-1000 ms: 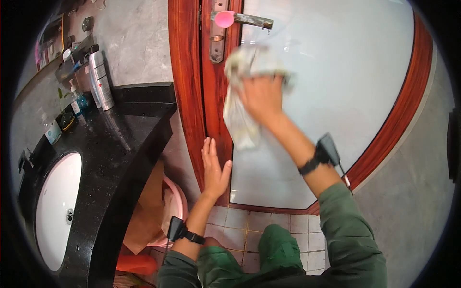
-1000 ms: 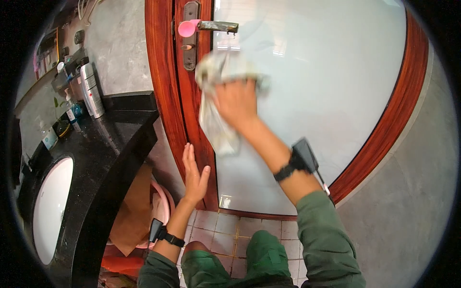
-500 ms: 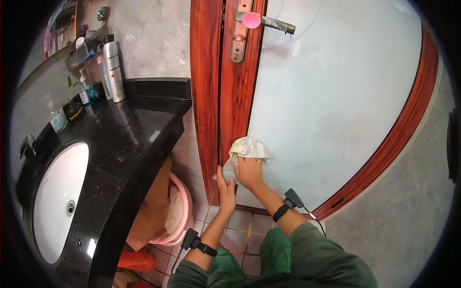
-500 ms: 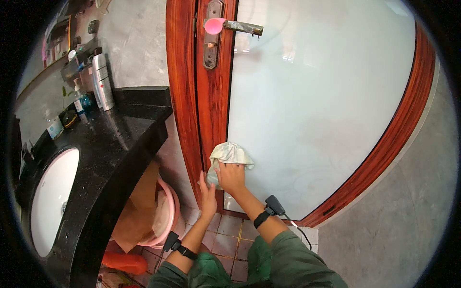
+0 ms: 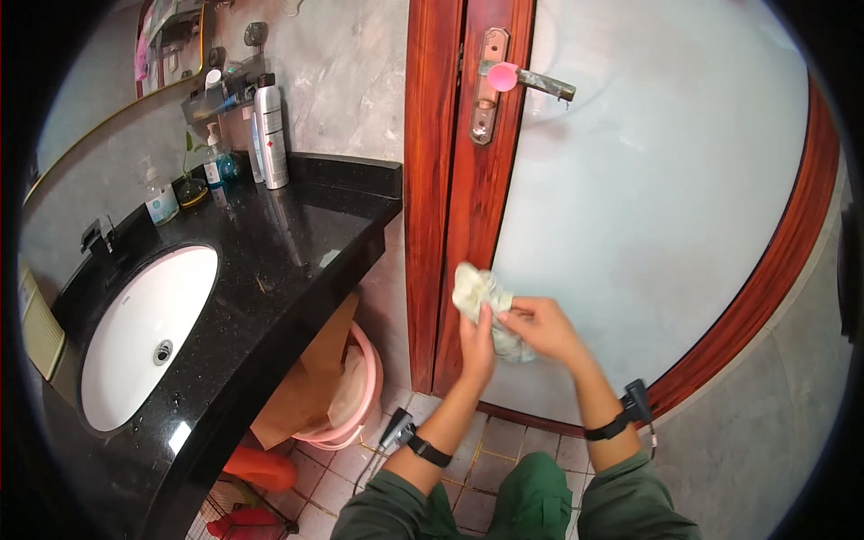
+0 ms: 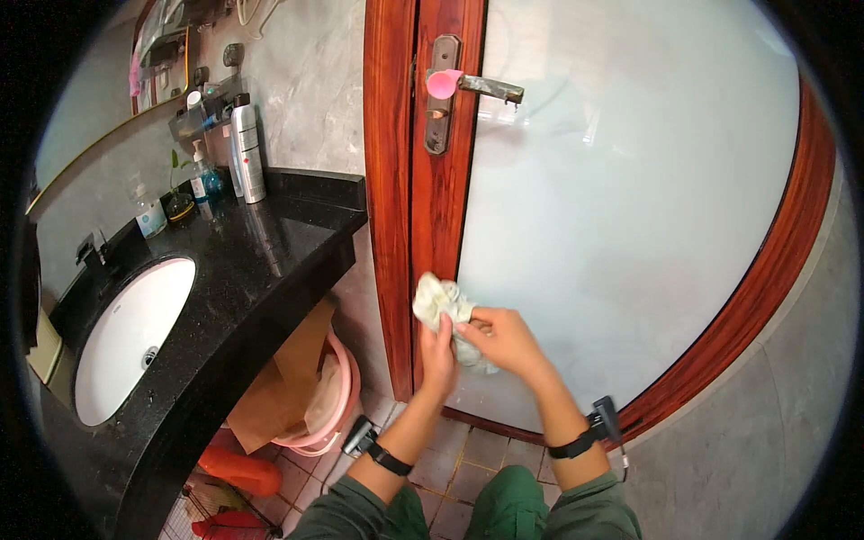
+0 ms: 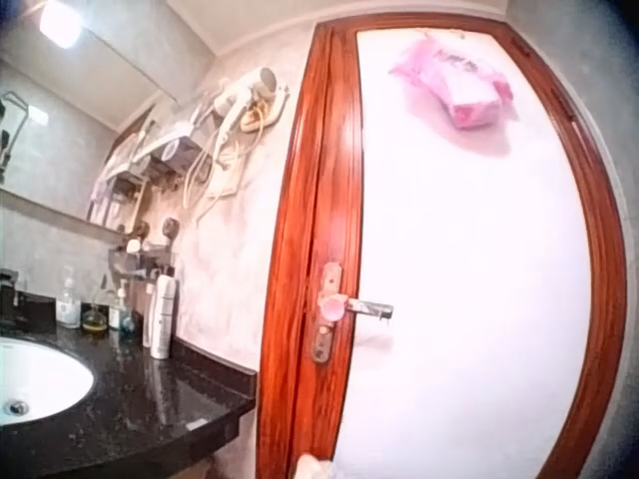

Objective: The recorder cleans various bathroom surfaces including the toilet tank, window sill, and door using a cloth and spray.

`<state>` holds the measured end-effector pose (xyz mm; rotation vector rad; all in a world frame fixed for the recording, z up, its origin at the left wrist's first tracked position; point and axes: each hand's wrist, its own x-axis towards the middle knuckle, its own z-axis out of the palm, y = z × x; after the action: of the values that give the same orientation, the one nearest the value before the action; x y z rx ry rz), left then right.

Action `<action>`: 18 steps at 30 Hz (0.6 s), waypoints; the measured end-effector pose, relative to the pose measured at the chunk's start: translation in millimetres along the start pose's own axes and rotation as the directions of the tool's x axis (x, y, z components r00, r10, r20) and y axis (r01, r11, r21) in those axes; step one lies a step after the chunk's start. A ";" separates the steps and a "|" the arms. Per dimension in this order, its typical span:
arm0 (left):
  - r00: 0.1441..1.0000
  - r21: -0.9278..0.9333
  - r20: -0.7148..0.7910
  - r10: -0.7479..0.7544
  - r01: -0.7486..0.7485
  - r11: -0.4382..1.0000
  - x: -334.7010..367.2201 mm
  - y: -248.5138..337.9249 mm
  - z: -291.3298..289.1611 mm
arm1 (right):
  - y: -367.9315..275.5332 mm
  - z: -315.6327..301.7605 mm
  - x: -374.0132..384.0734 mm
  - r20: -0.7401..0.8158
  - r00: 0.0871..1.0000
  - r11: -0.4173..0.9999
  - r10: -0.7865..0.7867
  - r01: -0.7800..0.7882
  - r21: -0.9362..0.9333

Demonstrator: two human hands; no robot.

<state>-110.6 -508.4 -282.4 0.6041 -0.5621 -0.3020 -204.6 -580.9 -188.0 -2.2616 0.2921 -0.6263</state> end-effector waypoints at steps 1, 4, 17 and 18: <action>0.996 0.174 0.015 0.085 -0.087 0.981 17.8 19.0 15.5 | -7.5 -27.6 -2.0 0.036 0.996 0.993 -0.085 0.082 0.086; 0.900 0.441 0.000 0.436 -0.391 0.808 91.6 97.0 57.0 | -27.5 -114.1 -10.0 -0.634 0.693 0.915 -0.343 0.092 -0.394; 0.660 0.850 0.464 0.592 -0.519 -0.087 165.2 29.8 -9.1 | 69.8 -215.3 -8.4 -0.340 0.397 0.315 -0.853 -0.129 -0.940; 0.768 0.908 0.348 0.538 -0.419 0.011 151.8 2.4 -41.1 | 68.3 -209.4 -2.7 -0.345 0.395 0.326 -0.852 -0.116 -0.938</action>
<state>36.2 -552.4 -247.1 1.6303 -0.8102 0.9182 -317.1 -755.4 -114.3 -2.7856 0.5381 -2.5264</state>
